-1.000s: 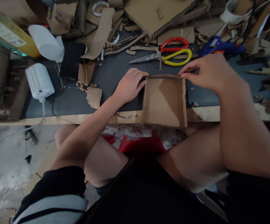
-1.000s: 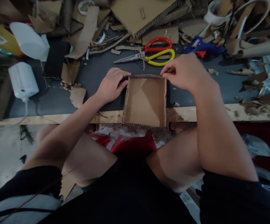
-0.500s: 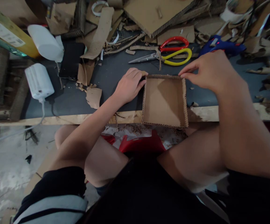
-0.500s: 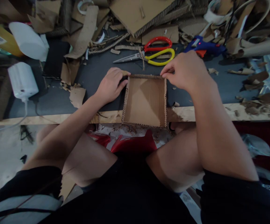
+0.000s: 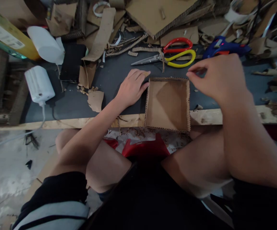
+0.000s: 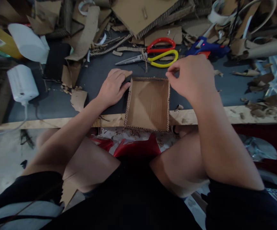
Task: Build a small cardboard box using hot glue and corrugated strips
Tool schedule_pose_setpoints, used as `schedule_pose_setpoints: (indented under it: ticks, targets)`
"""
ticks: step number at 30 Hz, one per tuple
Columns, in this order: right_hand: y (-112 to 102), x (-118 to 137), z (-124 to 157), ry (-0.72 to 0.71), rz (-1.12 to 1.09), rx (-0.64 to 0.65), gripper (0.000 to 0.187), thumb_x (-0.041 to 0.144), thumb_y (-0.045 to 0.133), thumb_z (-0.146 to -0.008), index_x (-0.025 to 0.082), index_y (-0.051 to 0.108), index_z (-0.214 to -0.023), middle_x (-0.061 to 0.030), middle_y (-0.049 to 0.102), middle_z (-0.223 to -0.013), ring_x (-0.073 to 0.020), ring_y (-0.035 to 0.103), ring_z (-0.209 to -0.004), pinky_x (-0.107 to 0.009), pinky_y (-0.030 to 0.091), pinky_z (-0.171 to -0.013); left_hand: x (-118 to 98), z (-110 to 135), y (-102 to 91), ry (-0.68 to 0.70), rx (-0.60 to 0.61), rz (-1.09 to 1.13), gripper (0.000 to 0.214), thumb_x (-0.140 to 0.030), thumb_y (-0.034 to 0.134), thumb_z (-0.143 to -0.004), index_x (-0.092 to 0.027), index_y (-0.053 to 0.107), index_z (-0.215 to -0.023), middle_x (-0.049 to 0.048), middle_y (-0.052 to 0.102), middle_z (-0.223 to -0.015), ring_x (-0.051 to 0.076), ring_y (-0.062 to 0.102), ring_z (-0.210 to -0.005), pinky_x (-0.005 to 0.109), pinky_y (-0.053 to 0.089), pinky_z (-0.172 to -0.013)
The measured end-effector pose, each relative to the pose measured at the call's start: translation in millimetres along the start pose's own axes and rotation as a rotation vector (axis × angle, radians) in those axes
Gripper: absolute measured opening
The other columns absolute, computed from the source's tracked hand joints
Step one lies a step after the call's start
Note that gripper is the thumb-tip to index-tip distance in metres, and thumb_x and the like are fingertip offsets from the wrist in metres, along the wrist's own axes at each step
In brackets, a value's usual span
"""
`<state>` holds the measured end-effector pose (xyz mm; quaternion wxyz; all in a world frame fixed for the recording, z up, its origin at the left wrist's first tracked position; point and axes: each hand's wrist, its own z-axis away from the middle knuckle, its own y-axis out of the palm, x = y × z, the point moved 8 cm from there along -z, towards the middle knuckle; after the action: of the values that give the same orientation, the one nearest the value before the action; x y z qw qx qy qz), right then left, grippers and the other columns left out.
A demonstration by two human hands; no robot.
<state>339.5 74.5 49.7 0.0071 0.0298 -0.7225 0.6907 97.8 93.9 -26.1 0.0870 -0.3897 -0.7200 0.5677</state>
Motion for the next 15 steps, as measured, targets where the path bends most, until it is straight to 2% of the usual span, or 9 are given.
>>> schedule_pose_setpoints:
  ticks: [2, 4, 6, 7, 11, 15]
  targets:
    - [3, -10, 4, 0.111, 0.026, 0.034, 0.042, 0.052, 0.063, -0.106, 0.019, 0.088, -0.108, -0.0163, 0.08, -0.097, -0.0397, 0.075, -0.109, -0.053, 0.058, -0.095, 2, 0, 2.3, -0.003, 0.007, 0.01, 0.043, -0.045, 0.043, -0.118, -0.022, 0.067, -0.145, 0.0151, 0.07, -0.153, 0.033, 0.06, -0.15, 0.055, 0.045, -0.133]
    - [16, -20, 6, 0.175, 0.063, 0.182, 0.057, 0.067, 0.064, -0.103, 0.017, 0.083, -0.083, -0.0166, 0.074, -0.082, -0.0386, 0.075, -0.096, -0.053, 0.059, -0.087, 5, -1, 4.6, -0.009, 0.013, 0.025, 0.042, -0.047, 0.042, -0.118, -0.024, 0.069, -0.14, 0.0149, 0.07, -0.154, 0.034, 0.061, -0.149, 0.057, 0.046, -0.133]
    - [33, -23, 7, 0.155, 0.027, 0.331, 0.058, 0.07, 0.07, -0.098, 0.02, 0.078, -0.07, -0.014, 0.07, -0.074, -0.0333, 0.071, -0.081, -0.051, 0.059, -0.079, 8, -2, 6.0, -0.016, 0.01, 0.046, 0.041, -0.048, 0.043, -0.117, -0.026, 0.071, -0.137, 0.0146, 0.071, -0.153, 0.035, 0.062, -0.147, 0.061, 0.046, -0.132]
    - [38, -22, 6, 0.124, -0.018, 0.359, 0.053, 0.067, 0.074, -0.096, 0.022, 0.077, -0.068, -0.0122, 0.069, -0.071, -0.0307, 0.068, -0.075, -0.051, 0.059, -0.078, 10, -2, 6.2, -0.023, 0.004, 0.059, 0.04, -0.049, 0.043, -0.116, -0.026, 0.071, -0.135, 0.0147, 0.071, -0.152, 0.036, 0.062, -0.146, 0.062, 0.046, -0.131]
    - [38, -14, 0, 0.049, -0.148, 0.28, 0.038, 0.046, 0.081, -0.092, 0.025, 0.07, -0.062, -0.0088, 0.063, -0.062, -0.0284, 0.063, -0.068, -0.053, 0.061, -0.081, 19, 5, -0.9, -0.099, -0.073, 0.095, 0.042, -0.057, 0.047, -0.115, -0.027, 0.071, -0.132, 0.016, 0.072, -0.149, 0.037, 0.061, -0.146, 0.064, 0.045, -0.13]
    - [38, -11, 2, 0.172, -0.19, 0.268, 0.036, 0.037, 0.071, -0.096, 0.025, 0.066, -0.063, -0.0086, 0.065, -0.065, -0.0313, 0.068, -0.073, -0.056, 0.062, -0.084, 22, 26, -21.0, -0.188, -0.2, 0.048, 0.05, -0.068, 0.045, -0.114, -0.027, 0.073, -0.121, 0.0138, 0.079, -0.132, 0.036, 0.068, -0.132, 0.059, 0.054, -0.121]
